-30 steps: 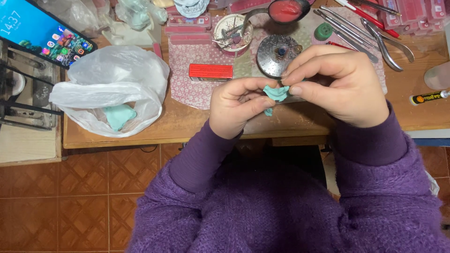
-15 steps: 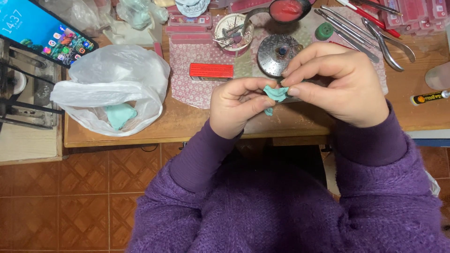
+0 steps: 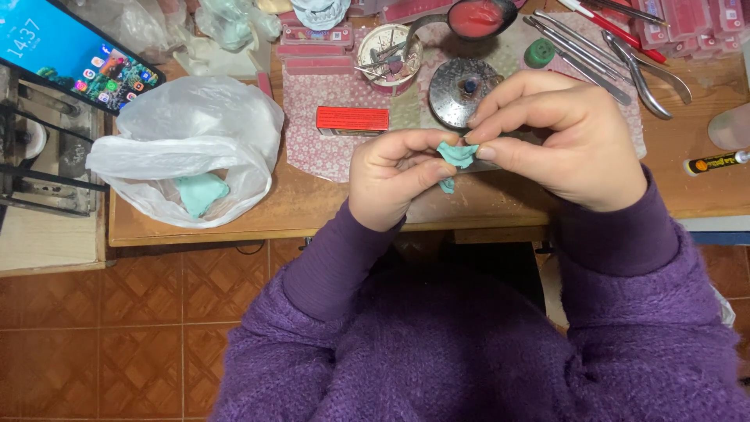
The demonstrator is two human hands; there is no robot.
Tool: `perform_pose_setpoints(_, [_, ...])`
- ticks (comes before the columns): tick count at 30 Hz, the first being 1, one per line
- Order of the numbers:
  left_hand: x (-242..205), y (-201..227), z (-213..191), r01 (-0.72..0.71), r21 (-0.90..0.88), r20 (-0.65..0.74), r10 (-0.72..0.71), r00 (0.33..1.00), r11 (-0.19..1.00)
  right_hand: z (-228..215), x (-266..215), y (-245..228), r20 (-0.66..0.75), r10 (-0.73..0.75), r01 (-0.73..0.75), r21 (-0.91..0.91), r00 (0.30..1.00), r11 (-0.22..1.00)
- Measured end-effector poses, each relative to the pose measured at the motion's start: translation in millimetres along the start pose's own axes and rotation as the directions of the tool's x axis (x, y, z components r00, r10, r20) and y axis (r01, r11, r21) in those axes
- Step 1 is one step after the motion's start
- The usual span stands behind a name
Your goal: The person shapes a light blue clay object into a curved, horseshoe-like form using their hands. They then pick up a yellow tube and a red box from the cluttered workbench.
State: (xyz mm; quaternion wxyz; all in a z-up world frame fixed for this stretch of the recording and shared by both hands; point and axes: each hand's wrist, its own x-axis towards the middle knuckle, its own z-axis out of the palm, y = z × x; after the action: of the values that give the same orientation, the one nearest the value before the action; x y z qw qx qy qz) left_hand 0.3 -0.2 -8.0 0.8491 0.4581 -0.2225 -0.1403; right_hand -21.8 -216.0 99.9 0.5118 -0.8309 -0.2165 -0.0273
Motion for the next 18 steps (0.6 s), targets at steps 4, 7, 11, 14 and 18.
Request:
perform_pose_setpoints(4, [0.3, 1.3, 0.4, 0.002, -0.004, 0.006, -0.002, 1.000, 1.000, 0.2, 0.2, -0.3, -0.003, 0.004, -0.004, -0.016, 1.000, 1.000])
perform_pose_setpoints(7, [0.2, 1.2, 0.4, 0.002, 0.000, 0.002, -0.002, 1.000, 1.000, 0.3, 0.6, -0.8, -0.006, 0.008, -0.008, -0.020, 1.000, 1.000])
perform_pose_setpoints(11, [0.1, 2.6, 1.2, 0.001, 0.002, -0.004, -0.001, 1.000, 1.000, 0.3, 1.6, -2.5, 0.012, -0.015, 0.015, -0.035, 1.000, 0.999])
perform_pose_setpoints(14, [0.2, 3.8, 1.4, 0.003, 0.008, -0.006, -0.003, 1.000, 1.000, 0.7, 2.1, -3.9, 0.014, -0.020, 0.020, -0.039, 1.000, 0.999])
perform_pose_setpoints(18, [0.3, 4.0, 1.2, 0.000, 0.026, -0.004, 0.000, 1.000, 1.000, 0.6, 2.1, -3.5, 0.018, -0.021, 0.021, -0.034, 1.000, 0.999])
